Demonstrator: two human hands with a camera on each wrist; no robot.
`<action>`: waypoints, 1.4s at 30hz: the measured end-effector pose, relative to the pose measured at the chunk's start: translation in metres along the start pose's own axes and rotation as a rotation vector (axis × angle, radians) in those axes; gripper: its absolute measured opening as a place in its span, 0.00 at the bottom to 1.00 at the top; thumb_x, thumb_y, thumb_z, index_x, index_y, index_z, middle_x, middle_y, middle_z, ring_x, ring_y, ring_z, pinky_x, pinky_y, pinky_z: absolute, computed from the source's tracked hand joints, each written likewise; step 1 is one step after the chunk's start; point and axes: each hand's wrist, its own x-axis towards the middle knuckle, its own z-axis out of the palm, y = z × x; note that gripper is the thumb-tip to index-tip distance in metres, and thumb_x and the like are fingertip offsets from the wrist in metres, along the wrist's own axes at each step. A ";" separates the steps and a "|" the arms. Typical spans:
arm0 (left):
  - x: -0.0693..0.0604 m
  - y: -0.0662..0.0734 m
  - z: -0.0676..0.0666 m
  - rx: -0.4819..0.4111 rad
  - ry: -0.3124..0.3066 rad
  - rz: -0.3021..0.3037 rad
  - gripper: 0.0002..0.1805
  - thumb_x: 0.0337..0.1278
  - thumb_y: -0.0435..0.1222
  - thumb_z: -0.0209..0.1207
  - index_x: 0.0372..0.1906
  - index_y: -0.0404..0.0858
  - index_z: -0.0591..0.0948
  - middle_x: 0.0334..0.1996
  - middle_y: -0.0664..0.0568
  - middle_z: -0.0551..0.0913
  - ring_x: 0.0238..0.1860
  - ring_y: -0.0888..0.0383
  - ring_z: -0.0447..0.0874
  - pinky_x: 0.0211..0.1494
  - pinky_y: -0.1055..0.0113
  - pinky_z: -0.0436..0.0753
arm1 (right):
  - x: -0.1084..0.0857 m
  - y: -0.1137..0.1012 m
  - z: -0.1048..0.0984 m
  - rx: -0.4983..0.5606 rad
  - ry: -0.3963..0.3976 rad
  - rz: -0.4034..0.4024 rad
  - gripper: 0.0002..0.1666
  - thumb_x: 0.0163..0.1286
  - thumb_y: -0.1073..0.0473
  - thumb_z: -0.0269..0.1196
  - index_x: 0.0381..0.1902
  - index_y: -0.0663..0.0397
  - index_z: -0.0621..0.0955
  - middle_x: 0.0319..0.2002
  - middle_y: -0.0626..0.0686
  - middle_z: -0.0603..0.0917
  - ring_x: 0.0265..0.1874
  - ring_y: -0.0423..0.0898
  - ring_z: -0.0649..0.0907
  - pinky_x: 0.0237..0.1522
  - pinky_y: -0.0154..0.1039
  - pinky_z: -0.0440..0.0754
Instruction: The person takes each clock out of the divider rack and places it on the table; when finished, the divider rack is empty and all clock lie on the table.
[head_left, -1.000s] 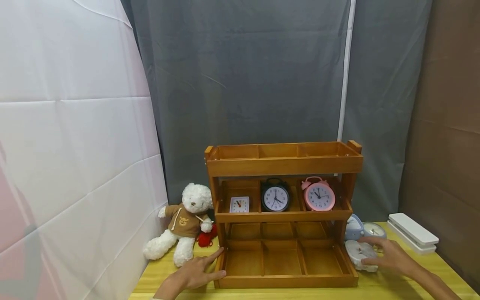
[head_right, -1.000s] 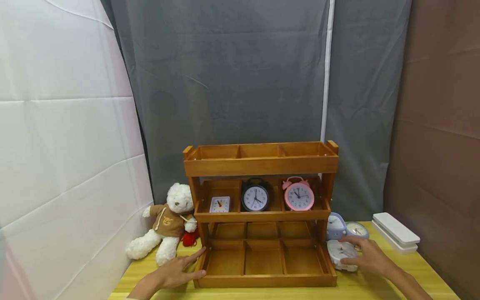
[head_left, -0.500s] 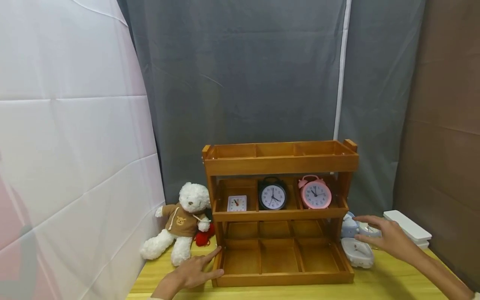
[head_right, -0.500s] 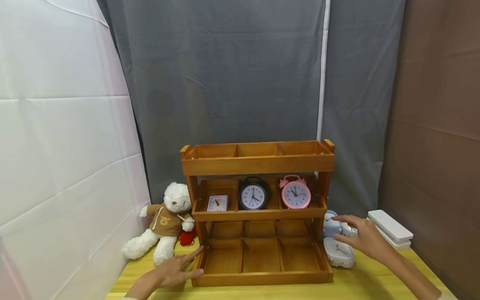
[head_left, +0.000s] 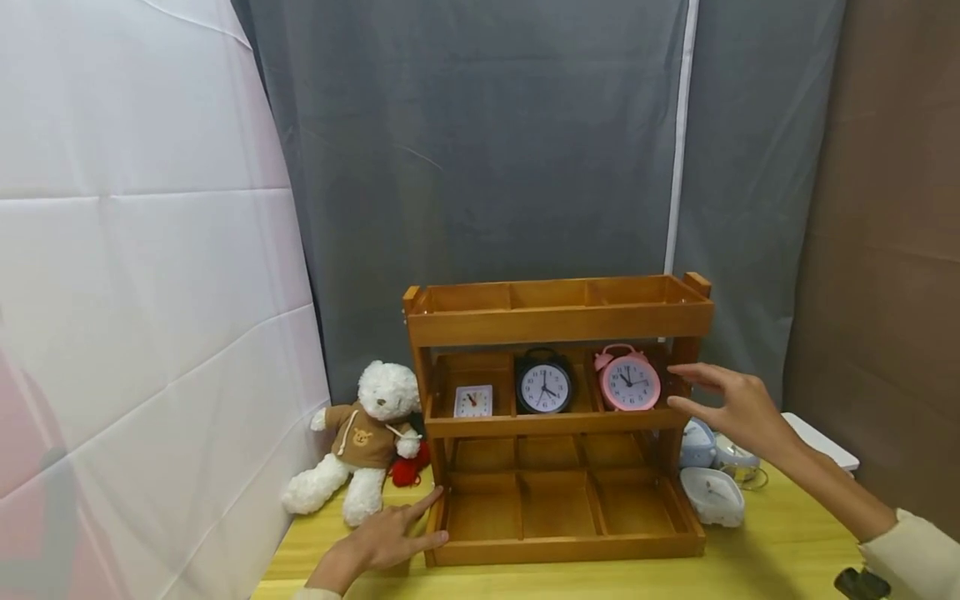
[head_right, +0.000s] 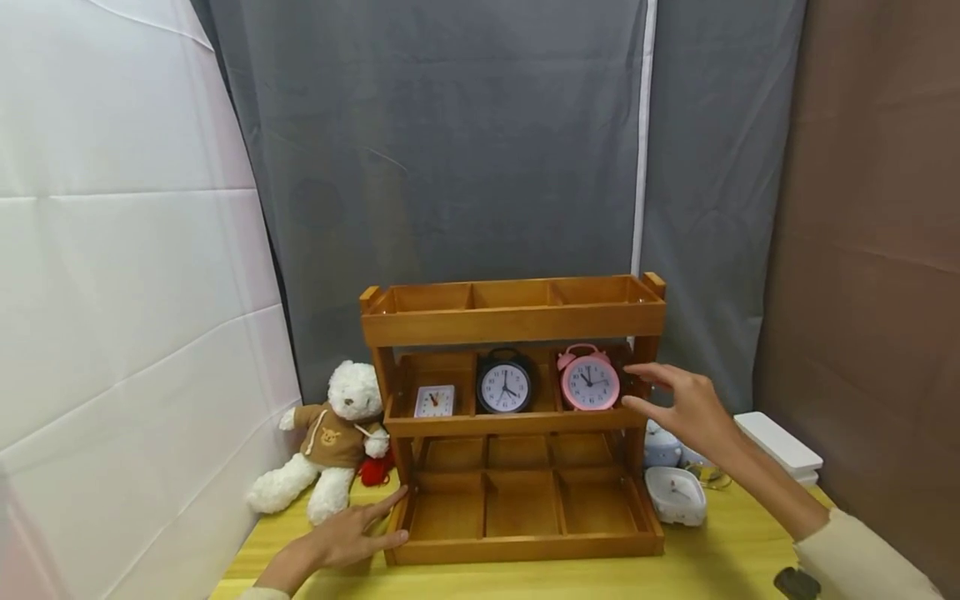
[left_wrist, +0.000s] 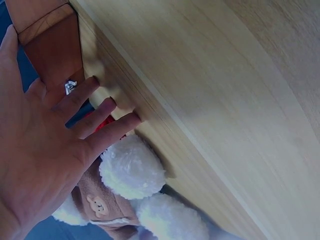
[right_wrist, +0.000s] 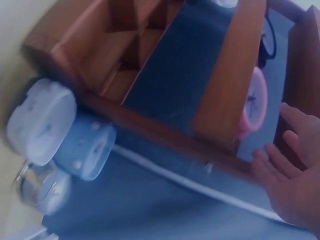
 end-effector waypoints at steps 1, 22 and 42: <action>0.000 0.000 -0.001 -0.004 0.002 0.000 0.44 0.70 0.65 0.55 0.82 0.47 0.63 0.63 0.31 0.80 0.57 0.30 0.82 0.61 0.34 0.78 | 0.005 -0.001 0.003 0.012 -0.016 0.006 0.28 0.62 0.61 0.78 0.60 0.56 0.85 0.53 0.60 0.88 0.46 0.62 0.89 0.45 0.51 0.88; 0.002 0.005 -0.005 0.001 0.004 0.005 0.44 0.69 0.65 0.55 0.82 0.48 0.63 0.63 0.30 0.79 0.59 0.30 0.81 0.62 0.33 0.77 | 0.045 -0.012 0.034 0.009 -0.111 0.146 0.25 0.76 0.63 0.64 0.68 0.67 0.78 0.53 0.69 0.86 0.50 0.63 0.88 0.45 0.59 0.87; 0.000 0.001 -0.001 -0.023 -0.022 -0.030 0.42 0.70 0.65 0.55 0.82 0.52 0.63 0.65 0.32 0.78 0.59 0.29 0.81 0.61 0.33 0.77 | 0.045 0.001 0.038 0.081 -0.210 0.275 0.27 0.78 0.57 0.63 0.69 0.66 0.77 0.54 0.72 0.85 0.42 0.60 0.88 0.32 0.42 0.77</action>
